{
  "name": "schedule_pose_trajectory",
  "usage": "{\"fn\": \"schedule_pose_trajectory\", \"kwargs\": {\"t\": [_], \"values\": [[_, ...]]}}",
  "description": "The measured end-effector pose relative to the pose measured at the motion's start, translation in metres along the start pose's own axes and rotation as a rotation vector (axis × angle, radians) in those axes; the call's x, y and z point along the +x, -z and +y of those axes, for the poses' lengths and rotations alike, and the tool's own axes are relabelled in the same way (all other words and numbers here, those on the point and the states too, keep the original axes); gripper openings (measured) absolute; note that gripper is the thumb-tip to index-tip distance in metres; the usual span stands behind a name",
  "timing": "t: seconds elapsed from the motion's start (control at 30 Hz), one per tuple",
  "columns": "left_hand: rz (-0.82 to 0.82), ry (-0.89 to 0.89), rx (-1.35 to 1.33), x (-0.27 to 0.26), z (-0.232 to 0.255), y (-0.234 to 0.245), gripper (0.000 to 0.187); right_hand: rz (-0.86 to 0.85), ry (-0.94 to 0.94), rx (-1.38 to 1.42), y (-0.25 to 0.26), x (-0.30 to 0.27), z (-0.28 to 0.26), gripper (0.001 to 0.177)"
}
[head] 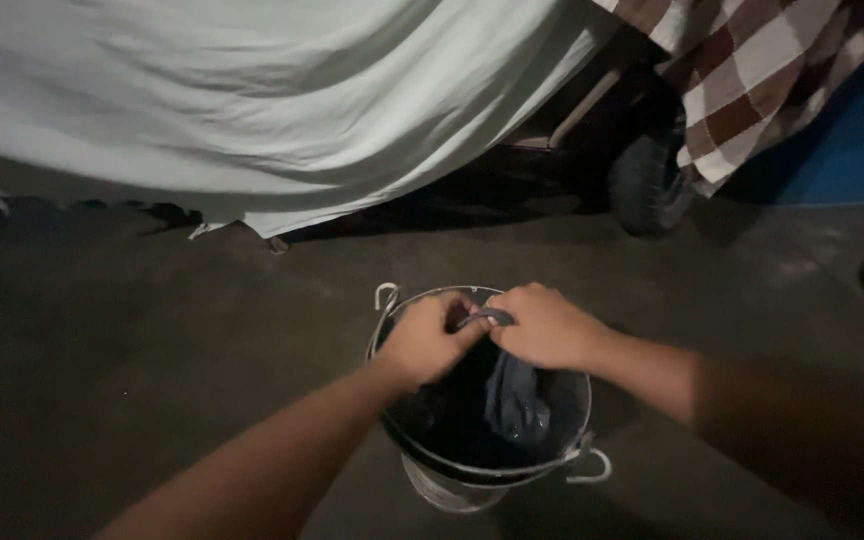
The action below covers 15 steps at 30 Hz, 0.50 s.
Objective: The person washes a dark grey cloth by hand in a metal bucket filled with water. They repeatedly submerge, scrub, and wring the cloth to remove excess water. Finally, the person spreads the wet cloth flat on the floor.
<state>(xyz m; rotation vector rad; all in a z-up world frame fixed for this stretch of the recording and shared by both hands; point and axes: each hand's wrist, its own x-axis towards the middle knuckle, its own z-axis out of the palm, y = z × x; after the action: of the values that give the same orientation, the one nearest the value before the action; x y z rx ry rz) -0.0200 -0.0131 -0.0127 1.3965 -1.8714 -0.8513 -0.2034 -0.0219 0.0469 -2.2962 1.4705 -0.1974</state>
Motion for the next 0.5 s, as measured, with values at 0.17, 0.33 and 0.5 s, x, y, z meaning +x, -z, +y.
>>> {"fn": "schedule_pose_trajectory", "kwargs": {"t": [0.17, 0.33, 0.5], "values": [[-0.331, 0.272, 0.307, 0.015, -0.032, -0.029, 0.048, -0.227, -0.035, -0.029, -0.028, 0.017, 0.023, 0.025], [-0.831, 0.348, 0.560, 0.015, -0.060, -0.069, 0.044, -0.599, 0.109, -0.209, -0.084, 0.036, 0.065, 0.033], [-0.974, 0.263, 0.667, 0.017, -0.093, -0.093, 0.042, -0.845, 0.148, -0.424, -0.139, 0.057, 0.091, 0.038]]}}
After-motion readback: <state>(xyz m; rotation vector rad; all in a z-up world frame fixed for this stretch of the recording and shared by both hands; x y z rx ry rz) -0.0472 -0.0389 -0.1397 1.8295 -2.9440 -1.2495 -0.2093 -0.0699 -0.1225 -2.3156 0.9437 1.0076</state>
